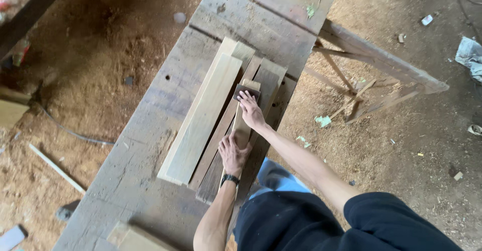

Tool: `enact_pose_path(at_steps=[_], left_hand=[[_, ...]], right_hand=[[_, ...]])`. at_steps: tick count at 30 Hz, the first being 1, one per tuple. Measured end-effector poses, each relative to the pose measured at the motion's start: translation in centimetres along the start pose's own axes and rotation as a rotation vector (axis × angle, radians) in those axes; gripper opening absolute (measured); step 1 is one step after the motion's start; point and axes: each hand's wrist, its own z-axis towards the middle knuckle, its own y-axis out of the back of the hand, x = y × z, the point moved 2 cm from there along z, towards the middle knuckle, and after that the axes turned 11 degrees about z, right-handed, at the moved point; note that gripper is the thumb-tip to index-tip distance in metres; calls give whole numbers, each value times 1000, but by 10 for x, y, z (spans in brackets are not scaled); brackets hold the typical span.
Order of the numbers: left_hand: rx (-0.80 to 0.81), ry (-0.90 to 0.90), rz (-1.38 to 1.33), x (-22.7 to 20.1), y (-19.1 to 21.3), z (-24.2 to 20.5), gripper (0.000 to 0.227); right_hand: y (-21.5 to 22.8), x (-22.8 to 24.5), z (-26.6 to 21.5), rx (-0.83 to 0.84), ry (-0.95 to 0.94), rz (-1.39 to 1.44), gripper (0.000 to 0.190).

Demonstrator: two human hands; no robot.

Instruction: The person sands several wooden planks by hand using a piece of sandpaper on a wooden workbench.

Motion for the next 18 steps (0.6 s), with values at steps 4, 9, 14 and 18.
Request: enact_pose_path(at_steps=[4, 9, 14, 18], left_hand=[[-17, -42, -16, 10, -2, -12, 88], [33, 21, 9, 6, -6, -4, 94], [-10, 41, 60, 3, -5, -6, 88], [-39, 34, 62, 0, -4, -5, 84]], right_hand=[[-8, 26, -73, 79, 62, 27, 32], [19, 18, -62, 237, 227, -51, 37], [26, -28, 26, 143, 78, -65, 35], [17, -11, 9, 82, 20, -7, 55]])
